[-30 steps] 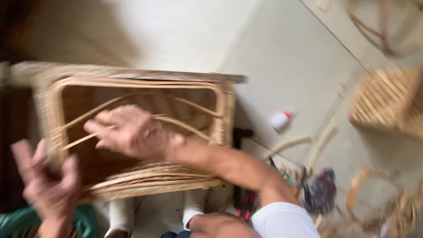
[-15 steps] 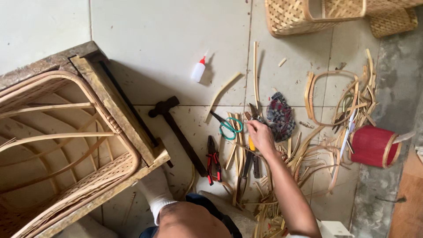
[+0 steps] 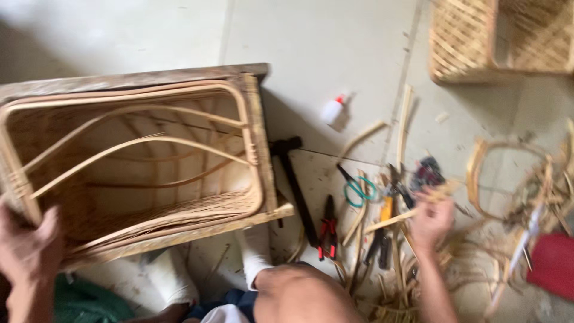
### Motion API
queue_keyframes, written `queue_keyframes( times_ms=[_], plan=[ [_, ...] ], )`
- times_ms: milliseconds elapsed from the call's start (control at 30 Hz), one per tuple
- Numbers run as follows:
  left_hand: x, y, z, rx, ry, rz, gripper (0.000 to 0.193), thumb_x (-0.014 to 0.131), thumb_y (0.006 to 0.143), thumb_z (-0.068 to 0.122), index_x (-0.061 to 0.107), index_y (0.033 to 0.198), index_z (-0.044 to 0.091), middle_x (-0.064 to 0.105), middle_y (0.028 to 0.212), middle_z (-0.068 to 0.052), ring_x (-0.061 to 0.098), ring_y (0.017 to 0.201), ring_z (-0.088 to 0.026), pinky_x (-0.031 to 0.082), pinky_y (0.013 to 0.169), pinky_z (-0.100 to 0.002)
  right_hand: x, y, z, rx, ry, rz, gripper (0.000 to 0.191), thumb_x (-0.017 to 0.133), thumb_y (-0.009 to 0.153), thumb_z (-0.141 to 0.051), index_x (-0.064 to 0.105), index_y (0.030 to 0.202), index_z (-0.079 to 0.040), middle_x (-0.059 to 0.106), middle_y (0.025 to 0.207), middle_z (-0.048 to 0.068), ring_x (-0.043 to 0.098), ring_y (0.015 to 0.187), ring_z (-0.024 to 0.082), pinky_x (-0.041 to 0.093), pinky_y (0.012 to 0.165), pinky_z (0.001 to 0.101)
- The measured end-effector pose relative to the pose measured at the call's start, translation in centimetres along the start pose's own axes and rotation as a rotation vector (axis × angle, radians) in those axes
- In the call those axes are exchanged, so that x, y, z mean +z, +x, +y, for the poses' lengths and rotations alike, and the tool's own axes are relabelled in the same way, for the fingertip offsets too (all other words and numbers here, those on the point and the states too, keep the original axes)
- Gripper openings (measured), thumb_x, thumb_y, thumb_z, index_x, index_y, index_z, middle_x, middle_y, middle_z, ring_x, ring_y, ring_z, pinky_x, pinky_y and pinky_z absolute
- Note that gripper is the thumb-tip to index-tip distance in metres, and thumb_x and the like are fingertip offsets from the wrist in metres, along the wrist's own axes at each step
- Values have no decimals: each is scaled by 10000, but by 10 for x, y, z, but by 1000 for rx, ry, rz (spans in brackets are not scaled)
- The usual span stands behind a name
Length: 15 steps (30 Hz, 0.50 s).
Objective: The person sits on the floor assembling a bamboo basket. They fit curved bamboo strips across the basket frame, tap them into place with a hammer, trim excess material with pliers and scissors, and squeeze glue from a bottle onto the joints.
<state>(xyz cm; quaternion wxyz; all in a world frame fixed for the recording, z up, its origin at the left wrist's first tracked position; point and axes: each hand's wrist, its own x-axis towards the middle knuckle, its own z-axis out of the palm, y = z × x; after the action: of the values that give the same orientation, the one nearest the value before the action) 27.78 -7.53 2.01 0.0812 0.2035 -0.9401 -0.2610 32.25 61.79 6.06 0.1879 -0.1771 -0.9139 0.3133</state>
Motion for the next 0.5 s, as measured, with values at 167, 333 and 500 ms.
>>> queue_keyframes(
  times_ms=[167, 333, 500],
  plan=[
    [1, -5, -3, -97, -117, 20, 489, 786, 1030, 167, 613, 1461, 14, 737, 1090, -181, 701, 942, -230, 564, 887, -363, 8, 75, -119, -440, -304, 67, 406, 496, 1058, 77, 527, 1455, 154, 657, 851, 245, 660, 673, 264, 550, 589, 393],
    [-3, -16, 0, -38, 40, 115, 499, 808, 1033, 226, 608, 1434, 6, 727, 1165, -225, 715, 1035, -349, 566, 982, -442, 125, 101, -298, -732, 390, -712, 516, 571, 1038, 67, 467, 1534, -26, 700, 1228, 144, 732, 983, 177, 669, 792, 248],
    [9, -15, -8, 0, 110, 171, 553, 807, 984, 230, 631, 1467, 27, 727, 1141, -199, 706, 1011, -365, 562, 929, -431, 277, 40, -437, -712, 580, -1248, 386, 631, 1064, -257, 585, 1435, -162, 755, 1305, 68, 771, 912, 113, 645, 811, 257]
  ],
)
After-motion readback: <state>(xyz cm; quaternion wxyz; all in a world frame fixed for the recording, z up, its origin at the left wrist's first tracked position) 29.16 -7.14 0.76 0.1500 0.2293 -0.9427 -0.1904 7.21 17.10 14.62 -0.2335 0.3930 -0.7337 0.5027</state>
